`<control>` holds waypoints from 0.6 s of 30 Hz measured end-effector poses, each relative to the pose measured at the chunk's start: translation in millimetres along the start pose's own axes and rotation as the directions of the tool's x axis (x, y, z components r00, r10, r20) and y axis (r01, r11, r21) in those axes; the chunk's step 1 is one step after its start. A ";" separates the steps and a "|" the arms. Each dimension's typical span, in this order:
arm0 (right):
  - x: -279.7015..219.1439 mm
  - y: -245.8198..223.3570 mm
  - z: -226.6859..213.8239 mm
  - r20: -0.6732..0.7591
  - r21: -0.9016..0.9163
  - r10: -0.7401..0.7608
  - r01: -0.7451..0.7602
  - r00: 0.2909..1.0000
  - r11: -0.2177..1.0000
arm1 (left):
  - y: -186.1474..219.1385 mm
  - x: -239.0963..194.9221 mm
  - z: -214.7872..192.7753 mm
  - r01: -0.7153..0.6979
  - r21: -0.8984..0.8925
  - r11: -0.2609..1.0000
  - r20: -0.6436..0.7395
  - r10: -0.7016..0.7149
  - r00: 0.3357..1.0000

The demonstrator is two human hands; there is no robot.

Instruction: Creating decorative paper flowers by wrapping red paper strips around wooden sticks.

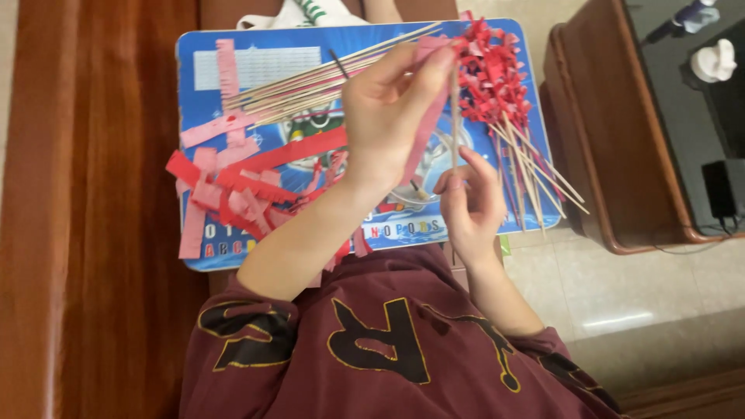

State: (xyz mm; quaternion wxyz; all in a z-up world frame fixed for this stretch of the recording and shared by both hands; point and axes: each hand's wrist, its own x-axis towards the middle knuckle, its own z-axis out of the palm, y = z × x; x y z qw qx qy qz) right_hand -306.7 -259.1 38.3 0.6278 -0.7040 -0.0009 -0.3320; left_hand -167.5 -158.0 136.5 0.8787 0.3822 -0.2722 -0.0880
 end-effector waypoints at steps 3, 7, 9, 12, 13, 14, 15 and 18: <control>0.4 3.6 -5.1 -0.016 -0.076 0.012 -0.013 1.000 0.997 | -1.1 -1.5 -3.4 -0.033 0.062 0.998 -0.022 0.034 0.999; 8.4 -12.2 -4.9 0.003 -0.119 0.030 -0.029 1.000 0.992 | -1.9 1.1 -4.0 -0.079 0.111 0.991 -0.029 0.083 0.996; 12.1 -18.1 -2.9 -0.007 -0.269 -0.046 0.043 0.999 0.962 | -0.2 2.1 -3.7 -0.081 0.098 0.992 -0.039 0.085 0.996; 12.0 -20.0 -2.4 -0.066 -0.253 -0.003 -0.013 0.998 0.967 | 1.9 2.6 -2.0 -0.063 0.066 0.996 -0.050 0.067 0.997; 12.4 -21.1 -1.0 -0.066 -0.253 -0.004 -0.013 0.998 0.967 | 1.8 2.3 -2.0 -0.063 0.066 0.996 -0.050 0.067 0.997; 12.7 -22.2 0.4 -0.074 -0.242 0.006 -0.023 0.997 0.970 | 1.6 2.1 -2.0 -0.053 0.070 0.996 -0.058 0.057 0.997; 13.1 -23.2 1.8 -0.082 -0.230 0.015 -0.034 0.997 0.973 | 1.5 1.8 -2.1 -0.042 0.075 0.996 -0.067 0.047 0.997; 14.2 -28.9 7.7 -0.103 -0.213 0.085 -0.105 0.991 0.971 | -1.3 2.5 -5.1 -0.033 0.085 0.996 -0.070 0.039 0.997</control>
